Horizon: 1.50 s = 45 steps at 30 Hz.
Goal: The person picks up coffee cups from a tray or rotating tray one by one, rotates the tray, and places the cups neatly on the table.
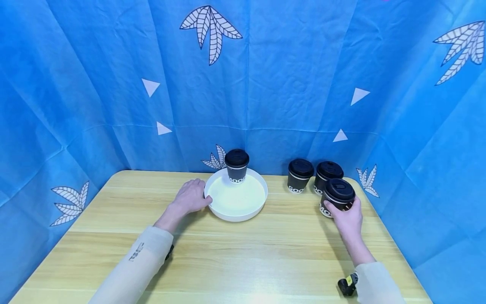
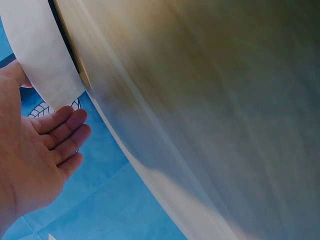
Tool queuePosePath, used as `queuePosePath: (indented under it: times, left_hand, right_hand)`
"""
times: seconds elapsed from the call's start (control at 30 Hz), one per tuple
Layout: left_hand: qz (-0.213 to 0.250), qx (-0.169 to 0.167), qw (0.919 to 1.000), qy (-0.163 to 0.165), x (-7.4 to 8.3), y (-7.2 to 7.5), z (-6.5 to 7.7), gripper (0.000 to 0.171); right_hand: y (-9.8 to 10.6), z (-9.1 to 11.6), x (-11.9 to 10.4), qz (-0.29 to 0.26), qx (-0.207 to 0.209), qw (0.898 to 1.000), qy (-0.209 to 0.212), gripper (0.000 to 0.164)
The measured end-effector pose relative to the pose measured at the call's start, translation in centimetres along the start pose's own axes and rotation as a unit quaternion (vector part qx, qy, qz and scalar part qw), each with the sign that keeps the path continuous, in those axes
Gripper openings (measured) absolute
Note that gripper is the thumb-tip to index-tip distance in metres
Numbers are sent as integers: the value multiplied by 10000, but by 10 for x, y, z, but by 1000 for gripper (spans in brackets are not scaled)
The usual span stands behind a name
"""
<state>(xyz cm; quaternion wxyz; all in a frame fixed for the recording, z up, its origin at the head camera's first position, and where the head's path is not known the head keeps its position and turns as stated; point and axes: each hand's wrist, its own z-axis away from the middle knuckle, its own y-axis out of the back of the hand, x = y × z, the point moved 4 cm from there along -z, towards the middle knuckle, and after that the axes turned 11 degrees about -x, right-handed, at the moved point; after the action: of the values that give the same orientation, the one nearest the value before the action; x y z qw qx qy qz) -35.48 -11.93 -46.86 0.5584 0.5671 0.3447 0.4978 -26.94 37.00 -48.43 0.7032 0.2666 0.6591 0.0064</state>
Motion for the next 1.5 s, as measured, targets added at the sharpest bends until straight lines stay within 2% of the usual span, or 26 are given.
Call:
queuePosePath:
  times: [0.2,0.77,0.93,1.07,1.2,1.5]
  left_hand:
    - [4,-43,10000,6,1,0,1,71]
    - [46,109,9999,-57,0,1,1,66]
    - [50,71,10000,-40,0,0,1,67]
    - [46,31,10000,-16,0,0,1,67]
    - [37,26,10000,-7,0,-1,1,66]
    - [54,-17,10000,32,-1,-2,0,69]
  right_hand:
    - [3,1,3,34,51,10000,-40,97]
    - [6,2,7,100,48,9999,-38,95]
    - [7,1,6,-91,49,9999,54,103]
    - [9,-1,3,-305,32,9995,125,111]
    - [10,-1,-4,-421,32,9990,164,112]
    - [14,3,-23,-23,383,9975,594,108]
